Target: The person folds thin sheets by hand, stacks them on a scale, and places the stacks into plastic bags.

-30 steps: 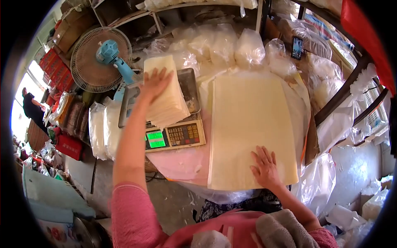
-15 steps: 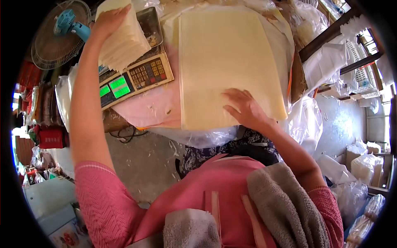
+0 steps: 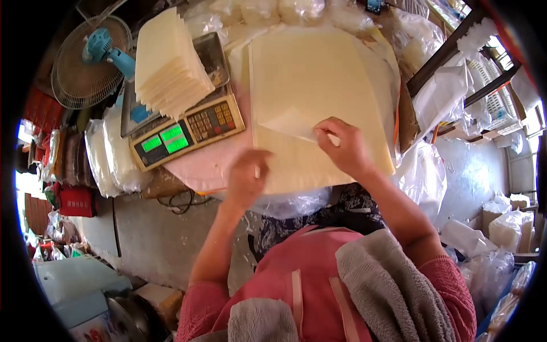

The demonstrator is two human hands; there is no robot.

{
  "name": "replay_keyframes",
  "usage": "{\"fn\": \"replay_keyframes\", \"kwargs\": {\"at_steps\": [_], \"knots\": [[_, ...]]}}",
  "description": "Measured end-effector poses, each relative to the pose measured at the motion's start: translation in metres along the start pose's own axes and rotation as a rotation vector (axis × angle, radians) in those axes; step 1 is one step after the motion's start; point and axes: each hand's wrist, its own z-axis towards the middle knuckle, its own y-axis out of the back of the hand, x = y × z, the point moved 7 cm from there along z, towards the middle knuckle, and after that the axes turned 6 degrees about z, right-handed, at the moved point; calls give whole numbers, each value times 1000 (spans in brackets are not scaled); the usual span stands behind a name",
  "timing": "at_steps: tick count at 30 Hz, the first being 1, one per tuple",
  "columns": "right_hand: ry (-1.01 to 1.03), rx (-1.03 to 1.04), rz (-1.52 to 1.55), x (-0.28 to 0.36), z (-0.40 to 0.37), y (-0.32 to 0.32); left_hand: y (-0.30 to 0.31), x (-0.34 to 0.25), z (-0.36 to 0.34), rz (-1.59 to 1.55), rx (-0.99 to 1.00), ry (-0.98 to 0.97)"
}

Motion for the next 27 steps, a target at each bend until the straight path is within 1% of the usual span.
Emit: {"fn": "replay_keyframes", "kwargs": {"at_steps": [1, 2, 3, 4, 5, 6, 8, 9, 10, 11, 12, 13, 14, 16, 17, 18, 20, 22, 23, 26, 27], "knots": [[20, 90, -47, 4, -3, -2, -18, -13, -1, 2, 144, -82], [42, 174, -97, 11, -12, -7, -31, -26, 0, -36, 114, -187], [103, 254, -302, 14, -25, -16, -46, -28, -1, 61, 266, -141], [156, 325, -519, 7, -40, -26, -58, -32, 1, 172, 209, -290], [169, 437, -717, -25, -54, -40, -77, -24, 1, 194, 405, -190], [193, 437, -761, -41, -55, -35, -94, -17, -4, 219, 598, -86], [62, 285, -464, -27, -25, 3, -89, -28, -4, 358, 400, -176], [133, 113, -406, -11, -10, 28, -85, -31, -5, 428, 306, -204], [203, -53, -336, 11, 3, 53, -88, -28, -6, 420, 334, -203], [199, -42, -527, 60, 12, 75, -92, -24, -7, 414, 362, -198], [287, -140, -605, 95, 14, 92, -94, -21, -7, 409, 392, -190], [315, -129, -664, 118, 10, 98, -91, -26, -6, 431, 378, -197], [345, -116, -725, 131, 4, 99, -87, -27, -3, 358, 380, -148], [443, -29, -751, 134, -15, 79, -82, -24, 3, 207, 383, -45], [410, 58, -734, 119, -23, 67, -80, -1, 5, 50, 326, 57], [466, 72, -826, 105, -33, 52, -84, 35, 7, -107, 267, 159], [413, 161, -770, 65, -51, 29, -64, 37, 18, -203, 47, 152], [226, 373, -659, 39, -69, 15, -14, -18, 33, -77, -266, -68], [135, 477, -599, 29, -75, 12, -19, -3, 31, 85, -184, -184], [-199, 653, -31, 42, -73, 42, -39, 23, 21, -16, 247, -313], [-359, 658, 158, 43, -68, 62, -35, 21, 19, -179, 251, -100]]}}
